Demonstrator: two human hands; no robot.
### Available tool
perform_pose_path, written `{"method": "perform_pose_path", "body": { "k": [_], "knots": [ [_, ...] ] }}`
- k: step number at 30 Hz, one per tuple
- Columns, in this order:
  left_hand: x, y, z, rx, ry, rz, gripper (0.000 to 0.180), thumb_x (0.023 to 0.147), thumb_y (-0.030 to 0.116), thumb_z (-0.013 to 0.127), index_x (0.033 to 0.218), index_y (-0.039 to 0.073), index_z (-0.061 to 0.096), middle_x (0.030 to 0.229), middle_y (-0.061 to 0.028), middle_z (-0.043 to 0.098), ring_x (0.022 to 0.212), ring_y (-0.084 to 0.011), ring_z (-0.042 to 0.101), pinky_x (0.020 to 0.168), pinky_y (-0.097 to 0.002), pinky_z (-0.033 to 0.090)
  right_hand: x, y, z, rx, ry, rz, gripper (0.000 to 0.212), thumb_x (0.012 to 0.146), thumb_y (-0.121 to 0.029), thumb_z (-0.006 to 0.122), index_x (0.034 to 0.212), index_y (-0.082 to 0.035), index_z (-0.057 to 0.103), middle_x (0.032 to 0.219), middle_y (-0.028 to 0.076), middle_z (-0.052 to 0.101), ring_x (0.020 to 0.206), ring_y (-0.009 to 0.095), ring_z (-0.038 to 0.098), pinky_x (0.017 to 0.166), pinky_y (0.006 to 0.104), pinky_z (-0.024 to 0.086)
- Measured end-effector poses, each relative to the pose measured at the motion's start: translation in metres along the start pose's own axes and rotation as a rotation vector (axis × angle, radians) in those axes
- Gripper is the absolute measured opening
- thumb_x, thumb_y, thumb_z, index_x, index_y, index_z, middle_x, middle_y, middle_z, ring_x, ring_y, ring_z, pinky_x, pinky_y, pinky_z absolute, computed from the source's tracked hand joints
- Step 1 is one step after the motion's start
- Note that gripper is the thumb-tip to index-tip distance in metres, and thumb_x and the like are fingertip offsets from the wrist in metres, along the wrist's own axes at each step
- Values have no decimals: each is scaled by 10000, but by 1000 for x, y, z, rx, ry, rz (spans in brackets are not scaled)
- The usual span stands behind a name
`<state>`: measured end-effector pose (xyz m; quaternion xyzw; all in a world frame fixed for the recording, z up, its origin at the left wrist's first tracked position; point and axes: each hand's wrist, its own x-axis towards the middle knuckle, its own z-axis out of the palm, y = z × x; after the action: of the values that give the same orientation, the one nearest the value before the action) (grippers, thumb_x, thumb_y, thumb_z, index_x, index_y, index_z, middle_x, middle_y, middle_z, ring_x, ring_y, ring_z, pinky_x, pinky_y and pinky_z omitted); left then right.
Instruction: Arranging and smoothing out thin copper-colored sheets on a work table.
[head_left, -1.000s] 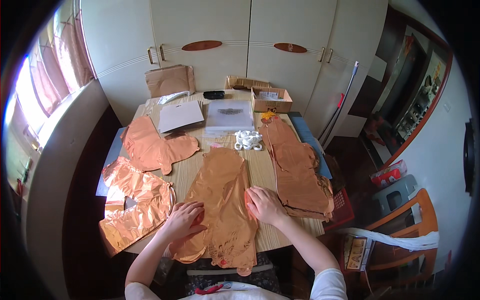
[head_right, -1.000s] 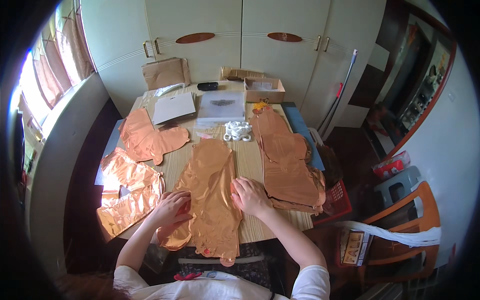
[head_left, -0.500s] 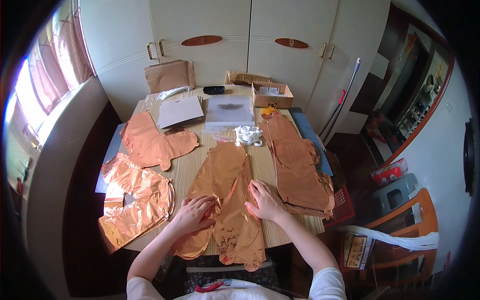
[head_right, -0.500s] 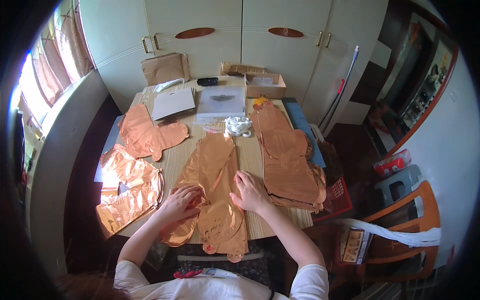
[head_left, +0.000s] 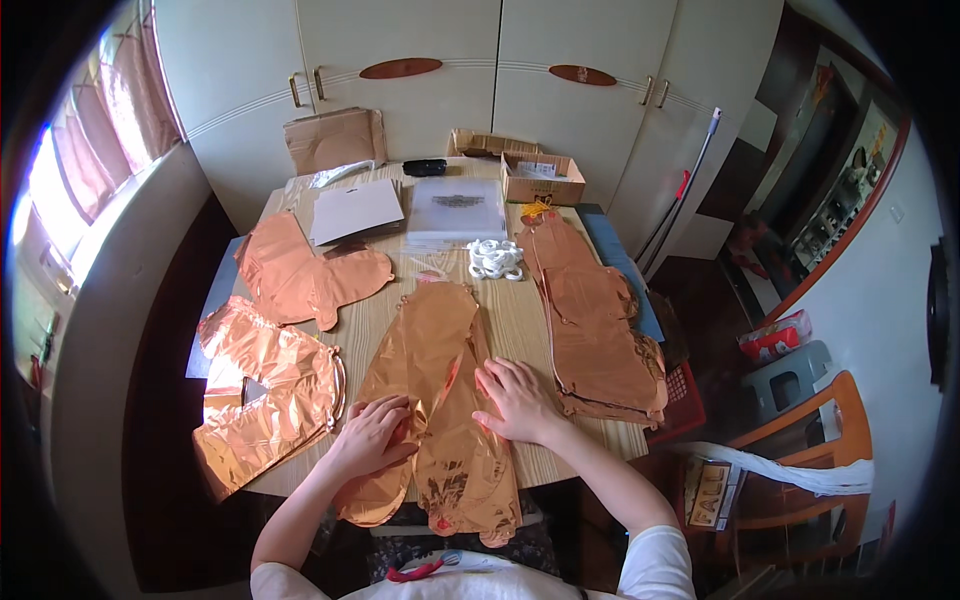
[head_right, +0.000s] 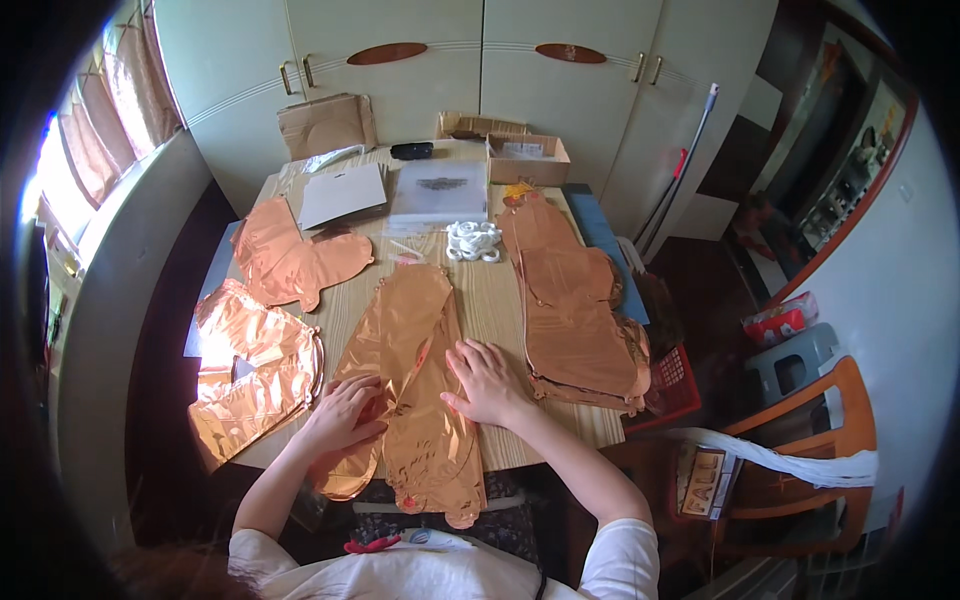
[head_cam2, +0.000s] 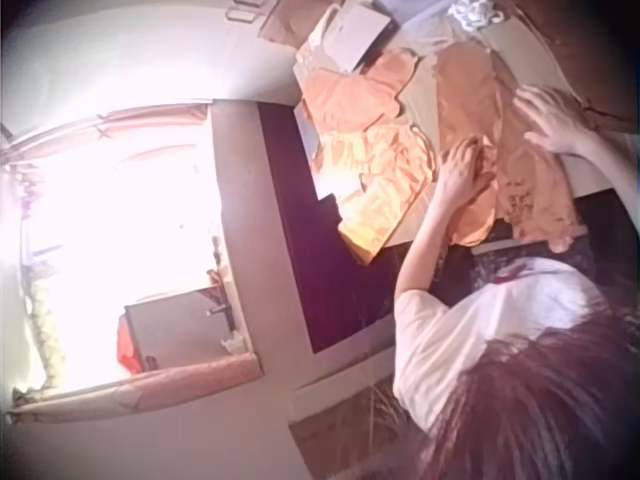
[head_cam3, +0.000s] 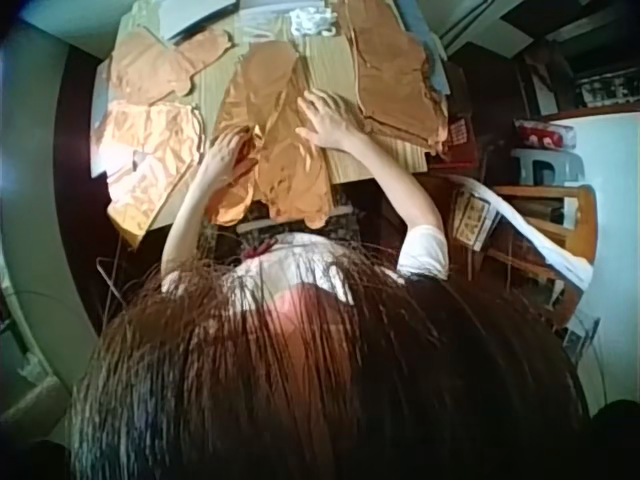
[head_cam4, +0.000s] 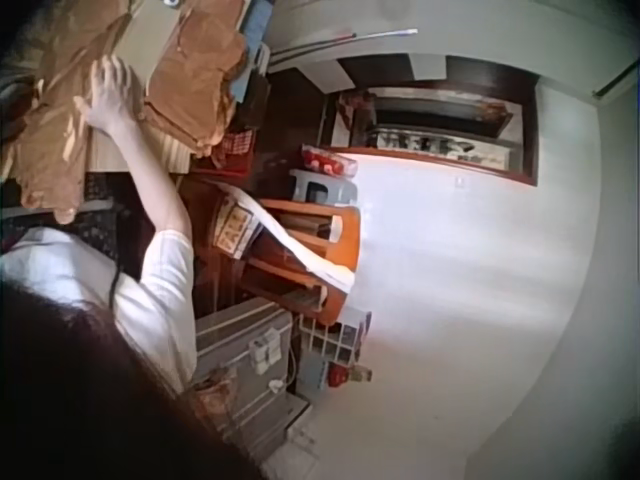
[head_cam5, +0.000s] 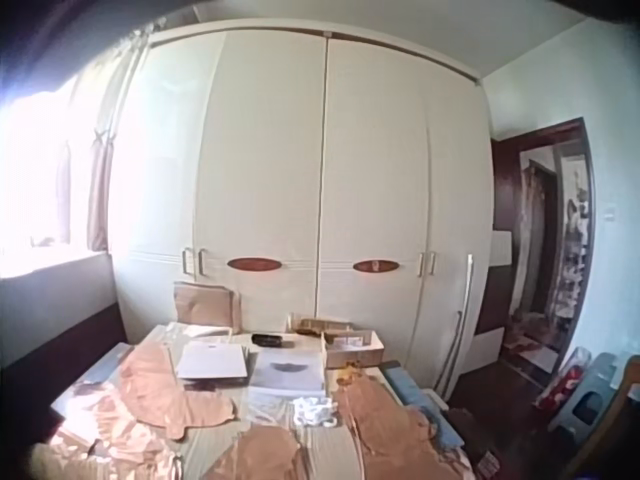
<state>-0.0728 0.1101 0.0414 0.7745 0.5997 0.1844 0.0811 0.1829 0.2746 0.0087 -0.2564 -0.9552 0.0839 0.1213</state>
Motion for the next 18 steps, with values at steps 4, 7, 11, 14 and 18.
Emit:
{"method": "perform_pose_path", "body": {
  "k": [4, 7, 11, 14, 18],
  "knots": [
    [5, 2, -1, 1, 5, -1, 542, 805, 386, 691, 1213, 61, 544, 1312, -125, 529, 1249, -279, 475, 1004, -415, 340, 2, 1, 0, 70, -41, 15, 735, 881, -504, 557, 1417, -26, 396, 1482, 169, 343, 1408, 328, 265, 1167, 441, 189],
    [6, 3, 2, 12, 13, -9, 517, 812, 364, 685, 1213, 71, 545, 1305, -117, 524, 1244, -279, 473, 1001, -426, 343, 4, 3, 4, 37, -8, -11, 746, 885, -511, 547, 1433, -34, 379, 1516, 155, 312, 1432, 304, 234, 1178, 432, 168],
    [-5, 15, -8, 39, 58, -41, 494, 807, 337, 692, 1199, 73, 551, 1295, -106, 528, 1227, -296, 482, 991, -441, 356, 6, 1, 7, 43, -43, 1, 759, 888, -513, 538, 1452, -40, 352, 1532, 139, 301, 1445, 277, 217, 1183, 425, 156],
    [-34, 31, -34, 48, 184, -207, 410, 798, 307, 698, 1109, 68, 579, 1186, -117, 576, 1119, -307, 537, 935, -431, 403, 2, 4, 8, 30, -54, 12, 761, 894, -515, 526, 1455, -36, 341, 1529, 133, 310, 1444, 271, 221, 1183, 430, 152],
    [-110, 53, -50, 1, 180, -720, 270, 802, 289, 701, 738, 42, 615, 674, -107, 608, 675, -319, 598, 696, -411, 482, 3, -1, -4, 15, -84, 15, 763, 904, -525, 501, 1452, -22, 336, 1536, 127, 295, 1445, 261, 218, 1185, 434, 147]
  ]
}}
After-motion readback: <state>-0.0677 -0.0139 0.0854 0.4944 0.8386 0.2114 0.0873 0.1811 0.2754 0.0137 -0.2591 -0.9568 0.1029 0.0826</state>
